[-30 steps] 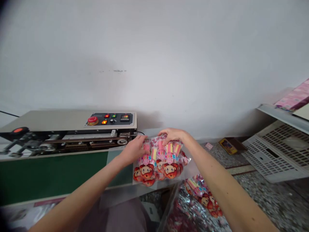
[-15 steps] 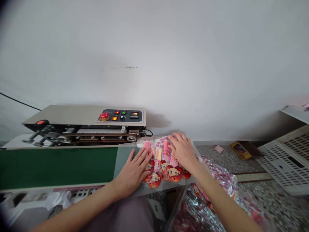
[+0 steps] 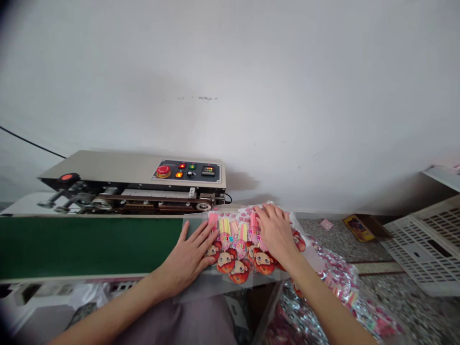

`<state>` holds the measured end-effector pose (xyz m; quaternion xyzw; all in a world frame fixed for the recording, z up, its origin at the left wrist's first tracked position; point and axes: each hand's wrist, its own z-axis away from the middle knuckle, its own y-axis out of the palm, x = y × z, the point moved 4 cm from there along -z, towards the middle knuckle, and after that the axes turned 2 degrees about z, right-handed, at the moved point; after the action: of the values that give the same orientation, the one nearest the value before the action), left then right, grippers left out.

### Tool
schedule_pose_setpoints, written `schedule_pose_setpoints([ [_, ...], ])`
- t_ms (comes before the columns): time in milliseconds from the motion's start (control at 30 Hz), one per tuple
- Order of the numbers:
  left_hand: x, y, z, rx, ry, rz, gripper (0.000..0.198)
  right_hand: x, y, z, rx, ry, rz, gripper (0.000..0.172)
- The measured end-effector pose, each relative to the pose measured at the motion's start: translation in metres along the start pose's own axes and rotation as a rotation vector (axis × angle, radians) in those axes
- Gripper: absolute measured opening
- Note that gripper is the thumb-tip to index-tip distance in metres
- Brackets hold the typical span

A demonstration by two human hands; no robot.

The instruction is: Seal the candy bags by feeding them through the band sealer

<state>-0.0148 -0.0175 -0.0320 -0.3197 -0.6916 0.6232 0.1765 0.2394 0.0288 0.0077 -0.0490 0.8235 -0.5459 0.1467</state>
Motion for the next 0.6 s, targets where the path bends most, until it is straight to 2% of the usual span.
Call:
schedule_pose_setpoints([
  [100, 0.010, -0.001, 0.007, -0.017, -0.008, -0.027, 0.061, 0.001, -0.001, 0.000, 0.001, 0.005, 0.011, 0.041],
  [200, 0.022, -0.009, 0.016, 0.026, -0.031, -0.043, 0.057, 0.002, -0.002, 0.000, 0.014, 0.001, 0.009, 0.042],
  [300, 0.024, -0.021, 0.017, 0.030, -0.160, -0.059, 0.054, 0.003, -0.003, -0.001, 0.022, -0.006, 0.009, 0.043],
  [367, 0.011, -0.023, 0.010, 0.021, -0.201, -0.039, 0.056, 0.003, -0.004, -0.002, 0.015, -0.014, 0.009, 0.042],
  [500, -0.030, -0.006, -0.014, 0.021, -0.006, 0.064, 0.063, 0.005, -0.007, -0.003, 0.003, -0.018, 0.029, 0.040],
  [600, -0.031, 0.008, -0.024, 0.004, 0.046, 0.058, 0.070, 0.006, -0.010, -0.003, 0.023, -0.023, 0.055, 0.041],
])
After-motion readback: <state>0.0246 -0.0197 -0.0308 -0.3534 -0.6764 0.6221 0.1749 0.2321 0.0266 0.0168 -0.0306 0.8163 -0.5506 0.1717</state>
